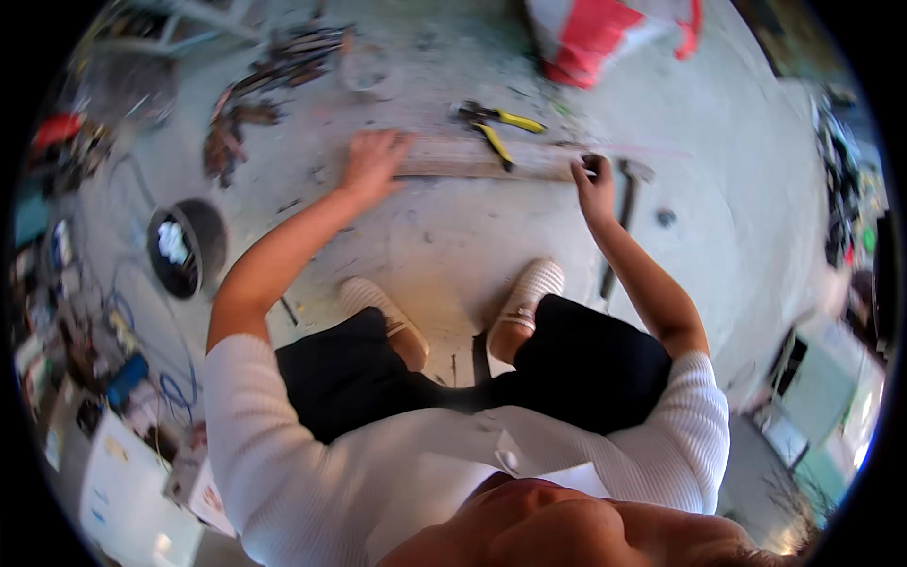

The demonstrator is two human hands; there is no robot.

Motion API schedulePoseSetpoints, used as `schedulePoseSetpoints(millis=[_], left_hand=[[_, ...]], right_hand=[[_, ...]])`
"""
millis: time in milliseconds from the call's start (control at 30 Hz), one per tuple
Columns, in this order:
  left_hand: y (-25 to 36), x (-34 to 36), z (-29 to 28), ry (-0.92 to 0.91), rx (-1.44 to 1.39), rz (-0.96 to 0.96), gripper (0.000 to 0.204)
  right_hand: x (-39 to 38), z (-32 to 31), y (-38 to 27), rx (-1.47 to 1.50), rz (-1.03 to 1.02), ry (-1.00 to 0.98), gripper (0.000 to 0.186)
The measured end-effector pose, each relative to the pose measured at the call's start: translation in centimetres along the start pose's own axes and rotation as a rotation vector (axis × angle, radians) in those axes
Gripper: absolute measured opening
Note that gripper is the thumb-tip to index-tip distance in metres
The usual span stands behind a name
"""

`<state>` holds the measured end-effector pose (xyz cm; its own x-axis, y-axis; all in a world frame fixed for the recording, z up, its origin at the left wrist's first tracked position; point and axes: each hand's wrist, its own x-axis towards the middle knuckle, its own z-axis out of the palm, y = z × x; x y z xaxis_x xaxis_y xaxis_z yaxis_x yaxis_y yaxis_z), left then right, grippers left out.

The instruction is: The person uses pliers to strip insulation and remove small parts from copper components, handling them over a piece of wood on a workshop floor.

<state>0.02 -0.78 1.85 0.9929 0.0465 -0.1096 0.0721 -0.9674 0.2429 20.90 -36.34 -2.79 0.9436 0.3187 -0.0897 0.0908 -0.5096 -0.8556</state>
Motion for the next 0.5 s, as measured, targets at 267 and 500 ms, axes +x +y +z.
schedulePoseSetpoints(millis=[267,500], left_hand=[[8.9,-6.1,3.4,0.093,-0.337,0.589,0.035],[8.5,-9.7,5.2,-0.247,-0.294,0.594,0.020]], right_hand=[[-6.9,2.2,-12.3,-0.234,-0.626,-0.712,0.024],[-3.5,5.2,-11.5,-0.711,-0.735,-0.369,0.045]])
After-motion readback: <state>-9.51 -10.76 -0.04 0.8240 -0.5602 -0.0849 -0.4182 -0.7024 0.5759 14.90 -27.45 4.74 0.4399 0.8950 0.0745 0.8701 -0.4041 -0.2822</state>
